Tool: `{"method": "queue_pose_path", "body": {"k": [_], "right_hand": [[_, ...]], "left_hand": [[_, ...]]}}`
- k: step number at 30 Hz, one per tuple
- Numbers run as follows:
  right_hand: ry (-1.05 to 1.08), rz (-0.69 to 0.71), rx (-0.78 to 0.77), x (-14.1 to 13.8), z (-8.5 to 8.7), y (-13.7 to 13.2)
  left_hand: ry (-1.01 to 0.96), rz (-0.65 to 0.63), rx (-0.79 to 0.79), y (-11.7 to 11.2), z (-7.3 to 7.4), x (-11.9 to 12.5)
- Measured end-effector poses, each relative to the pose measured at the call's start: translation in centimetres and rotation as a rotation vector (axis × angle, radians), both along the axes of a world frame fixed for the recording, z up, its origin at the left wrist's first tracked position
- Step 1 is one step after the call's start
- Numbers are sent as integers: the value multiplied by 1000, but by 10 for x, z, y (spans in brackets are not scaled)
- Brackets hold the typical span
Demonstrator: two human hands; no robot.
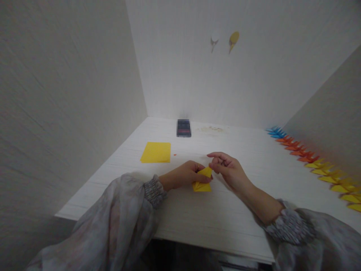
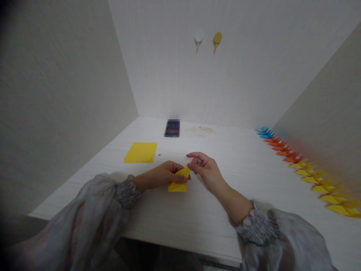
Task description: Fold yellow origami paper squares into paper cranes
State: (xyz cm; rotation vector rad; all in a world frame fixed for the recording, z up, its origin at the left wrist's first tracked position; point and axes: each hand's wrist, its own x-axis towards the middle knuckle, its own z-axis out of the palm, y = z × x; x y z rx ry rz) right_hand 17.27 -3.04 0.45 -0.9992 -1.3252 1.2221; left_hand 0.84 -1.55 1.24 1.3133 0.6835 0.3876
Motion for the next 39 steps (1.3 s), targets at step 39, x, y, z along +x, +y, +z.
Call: {"method": "queue_pose_path", "body": {"k": [39], "right_hand": [[-265, -82, -128, 3, 8, 2]], "left_hand": [[78, 79, 106, 5, -9, 0]]}}
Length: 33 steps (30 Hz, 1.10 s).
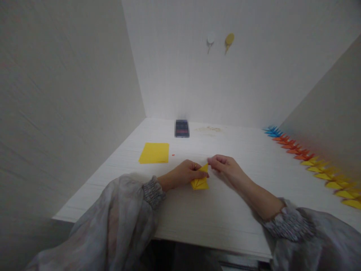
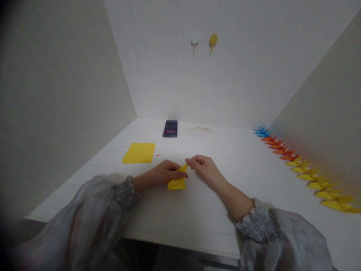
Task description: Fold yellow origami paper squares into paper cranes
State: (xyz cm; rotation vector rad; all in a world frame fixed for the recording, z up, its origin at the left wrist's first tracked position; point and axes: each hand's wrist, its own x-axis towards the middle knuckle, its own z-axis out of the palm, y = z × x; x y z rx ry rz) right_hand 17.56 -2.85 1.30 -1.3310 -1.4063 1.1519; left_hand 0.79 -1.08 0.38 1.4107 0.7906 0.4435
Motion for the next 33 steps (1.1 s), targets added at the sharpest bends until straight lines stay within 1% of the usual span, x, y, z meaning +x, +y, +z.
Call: {"method": "queue_pose_path", "body": {"k": [2, 4, 8, 12, 15, 20, 22, 24, 25, 27, 28, 29, 33], "right_hand": [[-6, 26, -37, -4, -5, -1], [35, 44, -60, -6, -9, -1], [134, 47, -96, -6, -7, -3], [187, 11, -76, -7, -3, -5], [216, 24, -70, -8, -2, -7], [174, 22, -20, -10, -1, -7], [179, -11, 8, -8, 0, -5], [210, -83, 43, -3, 0, 0], [229, -151, 86, 1, 0, 2], [215, -201, 140, 6, 0, 6], [207, -200, 137, 7, -1, 6], [196, -172, 114, 7, -2, 6], [173, -4, 2, -3, -8, 0]], "left_hand": [[8, -4, 18, 0, 1, 0], [25, -13, 35, -1, 2, 0], [39, -30, 46, -2, 5, 0], [7, -68, 13, -1, 4, -1], [-27, -98, -25, -1, 5, -2], [-57, -72, -70, -2, 10, -1], [-60, -63, -79, -2, 11, -1], [-34, -77, -86, -2, 11, -1], [-15, -83, -87, -2, 10, -1], [-2, -78, -82, -1, 8, -1], [-10, -65, -74, -1, 7, -1], [-23, -52, -66, -1, 7, -1], [-49, 3, -22, 0, 5, 0]]}}
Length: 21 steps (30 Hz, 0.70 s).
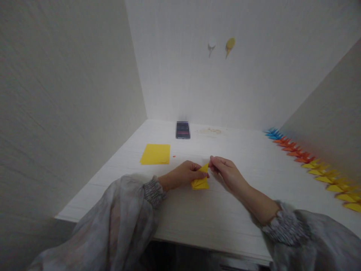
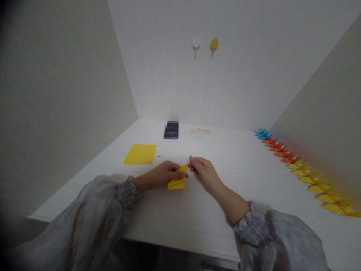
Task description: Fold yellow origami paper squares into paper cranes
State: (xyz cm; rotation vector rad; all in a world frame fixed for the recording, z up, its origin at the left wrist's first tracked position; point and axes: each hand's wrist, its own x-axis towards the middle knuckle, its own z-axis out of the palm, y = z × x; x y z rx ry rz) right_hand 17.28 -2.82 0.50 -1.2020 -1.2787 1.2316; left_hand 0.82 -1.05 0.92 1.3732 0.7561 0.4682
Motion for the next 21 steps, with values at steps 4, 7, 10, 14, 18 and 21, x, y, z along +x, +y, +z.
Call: {"method": "queue_pose_path", "body": {"k": [4, 7, 10, 14, 18, 21], "right_hand": [[4, 48, 47, -6, -7, 0], [-15, 1, 55, -6, -11, 3], [-64, 53, 34, -7, -14, 4], [-134, 126, 10, -9, -16, 3], [-132, 126, -15, -9, -14, 2], [-74, 140, -23, -11, -11, 1]], "left_hand": [[-73, 171, 104, 4, -3, 2], [-189, 316, 139, 8, -8, 2], [-281, 384, 151, 10, -10, 2], [-279, 390, 145, 8, -8, 3], [-268, 377, 151, 6, -6, 4], [-268, 384, 208, 6, -7, 4]]}}
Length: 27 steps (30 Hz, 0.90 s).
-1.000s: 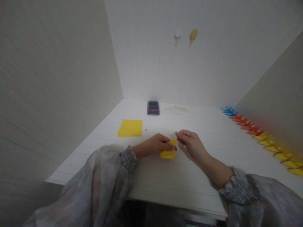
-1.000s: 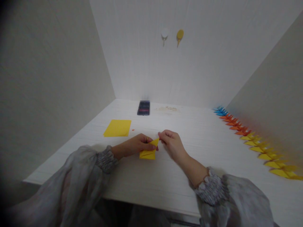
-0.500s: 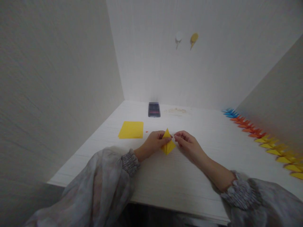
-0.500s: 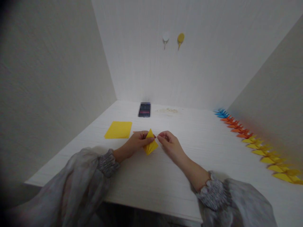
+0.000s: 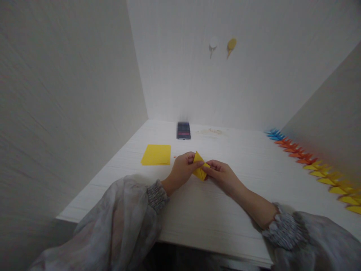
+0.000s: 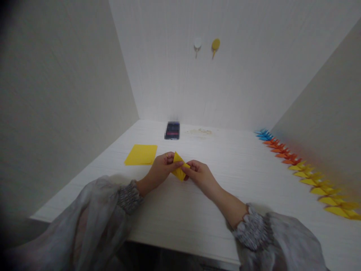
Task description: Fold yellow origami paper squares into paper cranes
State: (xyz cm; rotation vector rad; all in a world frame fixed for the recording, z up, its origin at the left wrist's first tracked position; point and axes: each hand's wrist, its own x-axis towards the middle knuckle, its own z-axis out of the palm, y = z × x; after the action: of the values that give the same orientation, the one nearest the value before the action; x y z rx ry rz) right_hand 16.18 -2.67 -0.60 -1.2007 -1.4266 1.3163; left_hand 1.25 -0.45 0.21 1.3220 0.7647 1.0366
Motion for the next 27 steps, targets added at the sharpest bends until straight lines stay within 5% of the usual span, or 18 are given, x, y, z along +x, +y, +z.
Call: {"method": "queue_pose_path", "body": {"k": [11, 27], "right_hand": [[249, 75, -87, -6, 4, -6], [183, 17, -75, -7, 5, -6]], "left_hand": [[17, 87, 91, 1, -2, 0], [41, 128, 54, -1, 5, -2]]}}
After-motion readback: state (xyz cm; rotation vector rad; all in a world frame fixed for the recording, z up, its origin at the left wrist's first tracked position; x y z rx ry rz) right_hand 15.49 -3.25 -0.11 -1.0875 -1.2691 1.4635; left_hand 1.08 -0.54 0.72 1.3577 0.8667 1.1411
